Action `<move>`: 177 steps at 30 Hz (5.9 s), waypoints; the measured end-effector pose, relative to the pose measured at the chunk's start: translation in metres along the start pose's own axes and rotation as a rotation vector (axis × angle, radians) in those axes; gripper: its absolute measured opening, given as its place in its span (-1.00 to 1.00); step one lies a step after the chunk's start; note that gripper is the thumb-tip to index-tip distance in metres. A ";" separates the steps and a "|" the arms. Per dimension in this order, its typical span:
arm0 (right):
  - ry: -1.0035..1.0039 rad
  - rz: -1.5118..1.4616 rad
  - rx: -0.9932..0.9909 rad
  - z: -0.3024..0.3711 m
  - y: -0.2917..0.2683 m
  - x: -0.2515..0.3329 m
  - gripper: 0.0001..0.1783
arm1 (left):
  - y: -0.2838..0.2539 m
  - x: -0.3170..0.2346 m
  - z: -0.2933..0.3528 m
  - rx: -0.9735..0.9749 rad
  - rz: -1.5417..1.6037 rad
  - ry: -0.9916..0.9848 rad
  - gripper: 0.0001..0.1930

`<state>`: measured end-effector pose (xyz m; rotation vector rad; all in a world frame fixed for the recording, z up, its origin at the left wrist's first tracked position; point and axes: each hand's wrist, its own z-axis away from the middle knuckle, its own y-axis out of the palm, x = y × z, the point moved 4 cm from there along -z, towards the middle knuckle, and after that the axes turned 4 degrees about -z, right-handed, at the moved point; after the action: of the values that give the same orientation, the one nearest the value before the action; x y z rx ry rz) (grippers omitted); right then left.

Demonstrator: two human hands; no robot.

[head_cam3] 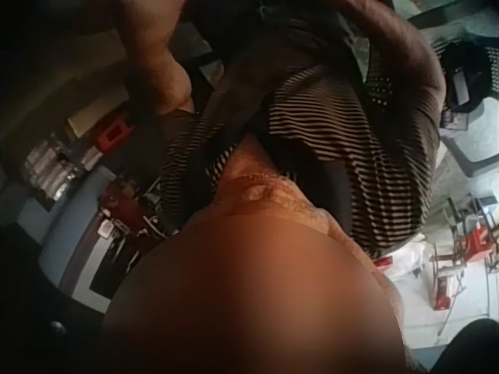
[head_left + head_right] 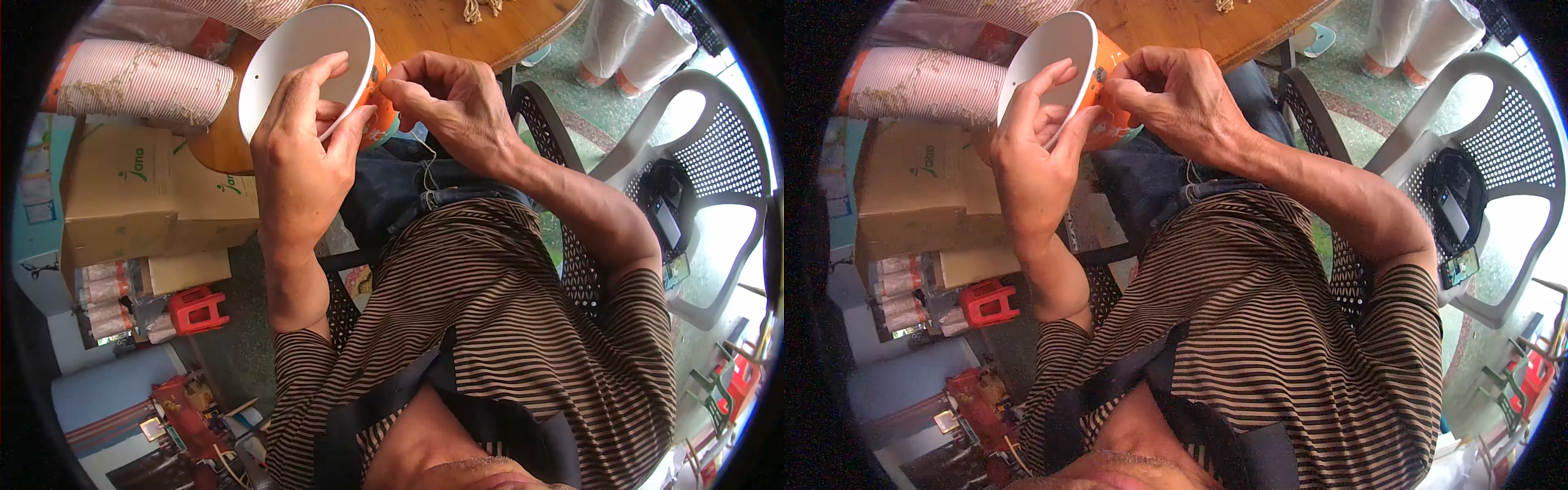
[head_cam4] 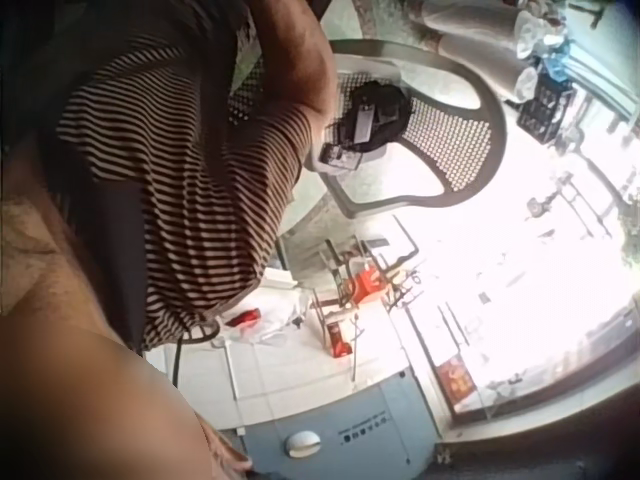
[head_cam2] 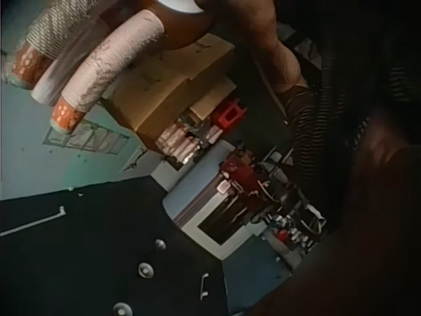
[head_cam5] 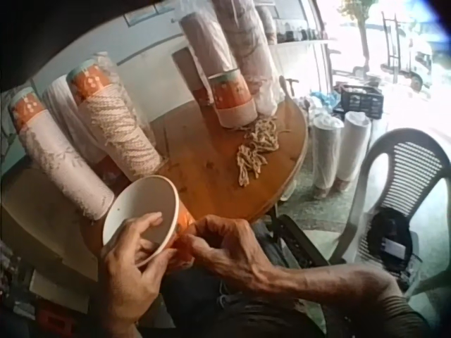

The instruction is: The recorder is attaching strings to paper buckets by threading them through pre-punched holes and tying knots.

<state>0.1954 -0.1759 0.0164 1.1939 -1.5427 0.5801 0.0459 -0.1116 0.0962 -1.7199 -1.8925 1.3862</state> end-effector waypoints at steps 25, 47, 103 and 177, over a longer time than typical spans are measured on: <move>0.006 -0.080 -0.020 -0.002 -0.001 -0.004 -0.66 | 0.002 -0.004 0.000 -0.012 -0.026 -0.004 -0.57; -0.120 0.006 -0.056 -0.001 0.003 -0.007 -0.76 | 0.004 -0.005 0.000 -0.006 0.005 -0.004 -0.59; -0.139 0.488 0.219 -0.025 0.012 0.044 -0.61 | -0.045 0.036 -0.040 0.408 0.324 -0.065 -0.85; -0.463 0.628 0.268 -0.098 0.011 0.051 -0.85 | -0.022 0.081 -0.076 0.337 0.336 0.163 -0.75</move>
<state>0.2313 -0.1092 0.0979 1.0733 -2.3236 0.9919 0.0625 -0.0024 0.1198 -1.9598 -1.2411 1.5175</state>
